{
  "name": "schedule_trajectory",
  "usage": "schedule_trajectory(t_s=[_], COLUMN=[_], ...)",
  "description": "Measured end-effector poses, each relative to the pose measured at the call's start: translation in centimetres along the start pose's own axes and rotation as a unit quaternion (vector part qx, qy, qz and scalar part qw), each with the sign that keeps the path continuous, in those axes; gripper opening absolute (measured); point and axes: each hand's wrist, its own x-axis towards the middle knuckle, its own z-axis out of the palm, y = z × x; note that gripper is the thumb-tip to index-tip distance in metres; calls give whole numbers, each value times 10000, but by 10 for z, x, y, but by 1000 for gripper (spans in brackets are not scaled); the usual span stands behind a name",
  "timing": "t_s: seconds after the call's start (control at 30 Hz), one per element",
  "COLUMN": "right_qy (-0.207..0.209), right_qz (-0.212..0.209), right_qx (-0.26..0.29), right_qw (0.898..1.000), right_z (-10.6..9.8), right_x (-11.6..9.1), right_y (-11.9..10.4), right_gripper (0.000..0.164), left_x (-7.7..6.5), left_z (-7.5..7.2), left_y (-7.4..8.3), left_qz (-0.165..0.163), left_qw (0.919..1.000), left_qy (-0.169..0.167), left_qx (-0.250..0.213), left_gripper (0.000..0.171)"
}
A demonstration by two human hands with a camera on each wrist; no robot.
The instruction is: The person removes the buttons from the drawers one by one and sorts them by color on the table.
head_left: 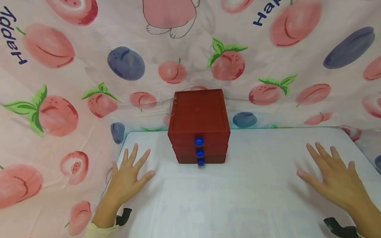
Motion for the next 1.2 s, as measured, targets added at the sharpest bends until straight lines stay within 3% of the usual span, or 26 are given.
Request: schedule_trajectory(t_s=[0.1,0.2,0.33,0.5,0.7,0.83,0.97,1.03,1.2], right_qy=[-5,60,376,792,748,625,589,535,414], right_qz=[-179,-363,-756,-1338,-1786,-2163,-2459,-2506,-2584], right_qx=[323,645,1180,1866,2559,3110,3566,3723,4043], right_qw=[9993,9972,9894,9701,9471,9234,8994,8920,8764], right_z=[-2,-5,-8,-6,-1,1,3,4,8], right_x=[0,2,7,17,31,40,50,55,67], right_y=[-8,-22,-48,-82,-118,-140,-163,-174,-201], right_gripper=[93,90,84,75,66,61,58,56,50], left_x=[3,9,21,34,45,56,65,69,81], left_z=[-6,-12,-17,-25,-53,-50,-50,-49,-38], left_y=[5,12,21,38,79,88,98,101,104], left_qz=[63,184,381,435,228,59,-165,-234,-415], left_qw=[9984,9913,9740,9487,9113,8806,8659,8595,8327], left_qy=[140,379,850,1328,1039,831,704,669,622], left_qx=[-542,-1243,-2066,-2835,-3979,-4665,-4950,-5062,-5487], left_gripper=[68,63,54,44,39,39,39,40,41])
